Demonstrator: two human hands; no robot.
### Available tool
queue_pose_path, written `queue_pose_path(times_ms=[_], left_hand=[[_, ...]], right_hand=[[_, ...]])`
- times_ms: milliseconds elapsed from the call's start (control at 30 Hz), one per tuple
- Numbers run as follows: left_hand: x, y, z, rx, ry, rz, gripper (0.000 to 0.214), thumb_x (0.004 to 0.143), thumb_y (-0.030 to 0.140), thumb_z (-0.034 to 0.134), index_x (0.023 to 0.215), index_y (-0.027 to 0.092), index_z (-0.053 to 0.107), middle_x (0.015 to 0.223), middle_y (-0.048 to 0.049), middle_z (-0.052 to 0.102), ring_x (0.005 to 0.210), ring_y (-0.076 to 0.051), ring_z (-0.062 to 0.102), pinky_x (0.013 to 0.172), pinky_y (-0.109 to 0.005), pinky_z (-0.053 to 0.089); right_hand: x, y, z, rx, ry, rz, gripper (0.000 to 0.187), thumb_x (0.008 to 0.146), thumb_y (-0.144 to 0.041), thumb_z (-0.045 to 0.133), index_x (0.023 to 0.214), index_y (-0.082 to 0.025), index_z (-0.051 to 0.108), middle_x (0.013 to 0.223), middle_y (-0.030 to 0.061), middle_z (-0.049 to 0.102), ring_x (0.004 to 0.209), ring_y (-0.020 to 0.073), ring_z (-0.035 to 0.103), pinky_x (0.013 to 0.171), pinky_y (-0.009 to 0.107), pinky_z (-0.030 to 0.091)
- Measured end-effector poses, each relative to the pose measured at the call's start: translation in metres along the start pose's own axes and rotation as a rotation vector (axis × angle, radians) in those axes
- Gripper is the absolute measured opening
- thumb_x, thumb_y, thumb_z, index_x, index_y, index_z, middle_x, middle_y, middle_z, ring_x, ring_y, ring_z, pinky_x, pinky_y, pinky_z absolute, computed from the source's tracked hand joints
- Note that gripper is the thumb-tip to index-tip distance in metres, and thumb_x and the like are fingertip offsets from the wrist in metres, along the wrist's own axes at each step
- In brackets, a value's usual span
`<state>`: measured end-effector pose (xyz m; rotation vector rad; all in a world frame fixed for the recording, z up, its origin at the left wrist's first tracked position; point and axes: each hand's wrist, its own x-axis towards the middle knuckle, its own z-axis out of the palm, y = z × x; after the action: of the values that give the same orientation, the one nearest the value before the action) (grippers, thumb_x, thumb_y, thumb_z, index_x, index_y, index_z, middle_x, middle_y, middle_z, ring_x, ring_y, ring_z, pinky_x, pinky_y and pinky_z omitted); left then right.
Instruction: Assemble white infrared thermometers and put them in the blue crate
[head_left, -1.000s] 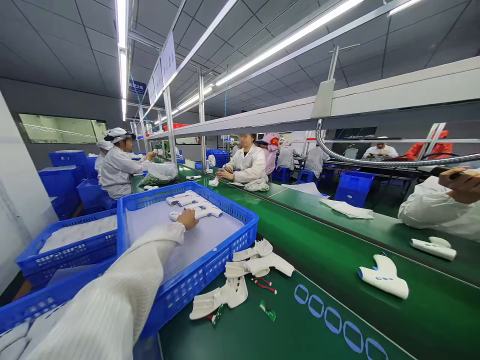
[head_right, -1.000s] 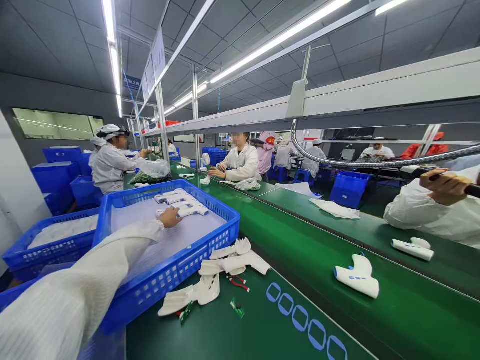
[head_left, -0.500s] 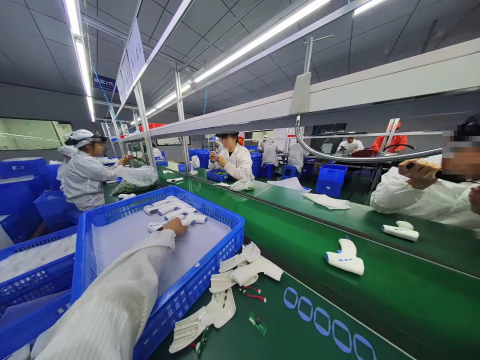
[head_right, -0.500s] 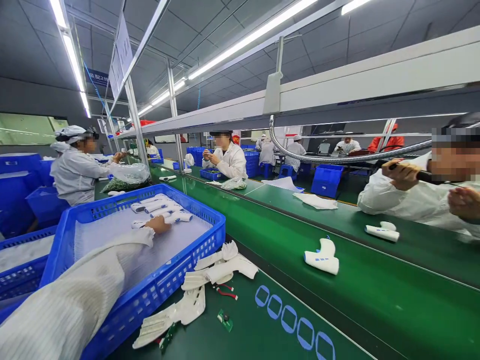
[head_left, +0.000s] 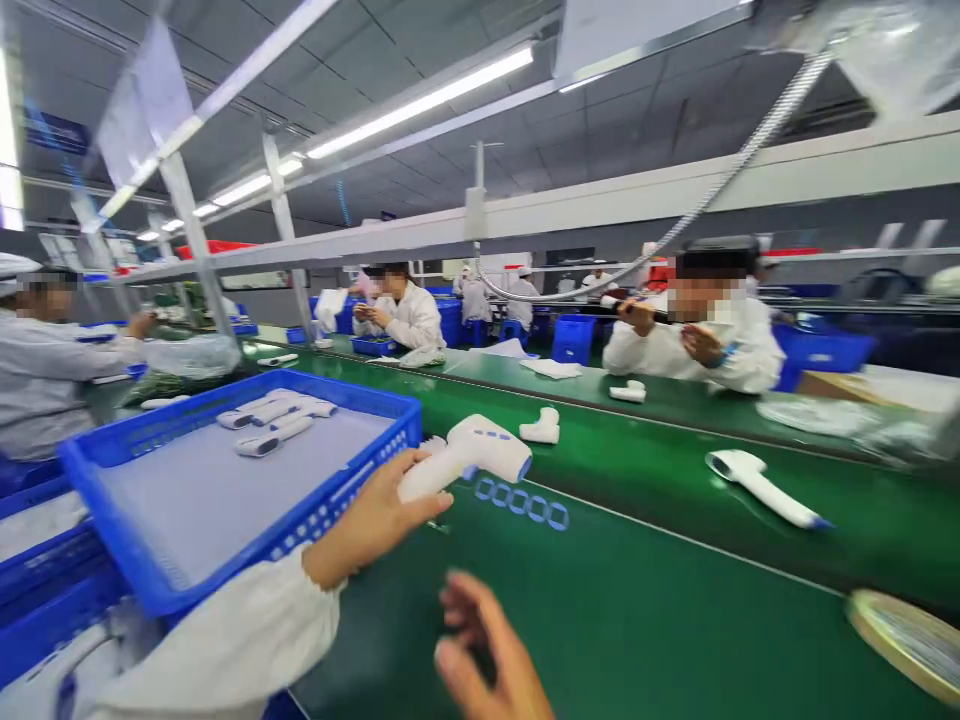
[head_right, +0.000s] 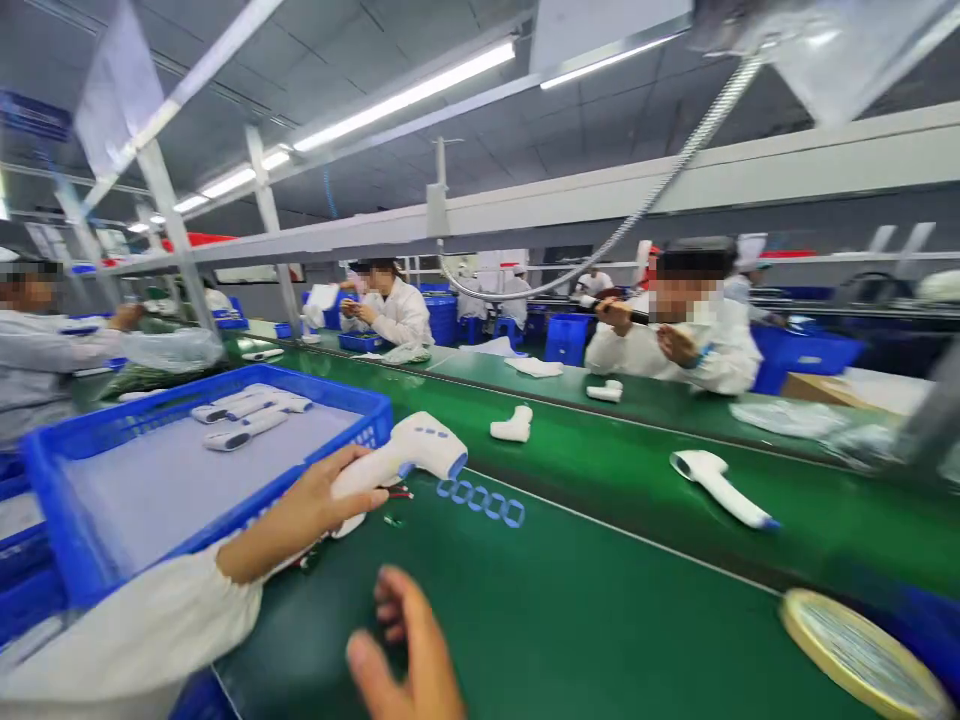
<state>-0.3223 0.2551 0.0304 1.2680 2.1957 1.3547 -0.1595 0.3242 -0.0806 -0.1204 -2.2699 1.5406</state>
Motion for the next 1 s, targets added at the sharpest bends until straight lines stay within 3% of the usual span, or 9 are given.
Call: queue_pose_path(times_ms=[100, 167, 267, 367, 433, 500, 700, 833, 1000], left_hand=[[-0.026, 0.005, 0.072, -0.08, -0.026, 0.098, 0.038, 0.074, 0.041, 0.059, 0.104, 0.019, 0.048, 0.088, -0.0021, 0.057, 0.073, -0.016, 0.052, 0.062, -0.026, 0.04], [-0.033, 0.007, 0.114, -0.158, -0.122, 0.083, 0.04, 0.077, 0.043, 0.055, 0.108, 0.02, 0.044, 0.086, -0.0018, 0.055, 0.071, -0.016, 0.051, 0.062, -0.027, 0.041], [-0.037, 0.012, 0.163, -0.376, -0.38, 0.005, 0.043, 0.077, 0.044, 0.056, 0.109, 0.018, 0.043, 0.078, 0.0006, 0.051, 0.062, -0.014, 0.05, 0.057, -0.028, 0.043], [-0.037, 0.021, 0.193, -0.609, -0.688, -0.109, 0.041, 0.073, 0.039, 0.062, 0.101, 0.016, 0.044, 0.073, 0.0019, 0.05, 0.062, -0.013, 0.053, 0.059, -0.029, 0.048], [-0.036, 0.024, 0.203, -0.694, -0.831, -0.195, 0.039, 0.073, 0.037, 0.063, 0.101, 0.017, 0.044, 0.074, 0.0013, 0.052, 0.062, -0.014, 0.057, 0.059, -0.03, 0.048], [-0.035, 0.024, 0.208, -0.754, -0.885, -0.271, 0.037, 0.074, 0.035, 0.063, 0.101, 0.017, 0.044, 0.079, -0.0004, 0.054, 0.065, -0.016, 0.06, 0.059, -0.03, 0.049], [-0.03, 0.013, 0.207, -0.853, -0.818, -0.355, 0.032, 0.077, 0.031, 0.062, 0.1, 0.017, 0.045, 0.085, -0.0014, 0.054, 0.069, -0.015, 0.061, 0.064, -0.032, 0.051], [-0.033, 0.013, 0.205, -0.866, -0.795, -0.348, 0.039, 0.076, 0.031, 0.063, 0.109, 0.017, 0.045, 0.085, -0.0016, 0.053, 0.071, -0.015, 0.058, 0.065, -0.033, 0.052], [-0.037, 0.014, 0.209, -0.832, -0.762, -0.317, 0.052, 0.073, 0.035, 0.066, 0.116, 0.018, 0.042, 0.089, -0.0029, 0.054, 0.073, -0.014, 0.054, 0.066, -0.033, 0.051]], right_hand=[[-0.002, -0.008, -0.037, 0.445, 0.511, 0.122, 0.061, 0.081, -0.063, 0.038, 0.129, -0.025, 0.034, 0.122, 0.0088, 0.052, 0.102, 0.022, 0.054, 0.087, 0.037, 0.043], [-0.009, -0.012, -0.065, 0.569, 0.766, 0.119, 0.061, 0.078, -0.067, 0.039, 0.12, -0.023, 0.042, 0.117, 0.0079, 0.055, 0.1, 0.0217, 0.054, 0.084, 0.036, 0.043], [-0.026, -0.008, -0.102, 0.531, 0.957, 0.15, 0.058, 0.073, -0.069, 0.043, 0.1, -0.019, 0.054, 0.104, 0.0076, 0.061, 0.093, 0.0212, 0.054, 0.079, 0.033, 0.043], [-0.047, 0.002, -0.127, 0.464, 0.982, 0.208, 0.054, 0.071, -0.067, 0.048, 0.089, -0.017, 0.059, 0.09, 0.0071, 0.065, 0.083, 0.0207, 0.056, 0.073, 0.032, 0.042], [-0.059, 0.008, -0.136, 0.42, 0.956, 0.247, 0.05, 0.071, -0.064, 0.052, 0.086, -0.017, 0.061, 0.085, 0.0066, 0.065, 0.081, 0.0207, 0.056, 0.07, 0.032, 0.042], [-0.07, 0.012, -0.14, 0.366, 0.932, 0.285, 0.045, 0.07, -0.059, 0.057, 0.086, -0.017, 0.062, 0.084, 0.0061, 0.066, 0.079, 0.0203, 0.056, 0.069, 0.031, 0.041], [-0.083, 0.012, -0.133, 0.214, 0.896, 0.323, 0.03, 0.067, -0.046, 0.065, 0.078, -0.018, 0.061, 0.077, 0.0028, 0.062, 0.072, 0.0167, 0.053, 0.068, 0.029, 0.04], [-0.08, 0.011, -0.126, 0.149, 0.822, 0.331, 0.027, 0.071, -0.043, 0.062, 0.077, -0.016, 0.061, 0.073, 0.0024, 0.061, 0.068, 0.0158, 0.052, 0.065, 0.028, 0.041], [-0.078, 0.011, -0.122, 0.25, 0.836, 0.347, 0.027, 0.067, -0.041, 0.067, 0.073, -0.015, 0.064, 0.071, 0.0027, 0.063, 0.066, 0.0152, 0.053, 0.063, 0.027, 0.042]])
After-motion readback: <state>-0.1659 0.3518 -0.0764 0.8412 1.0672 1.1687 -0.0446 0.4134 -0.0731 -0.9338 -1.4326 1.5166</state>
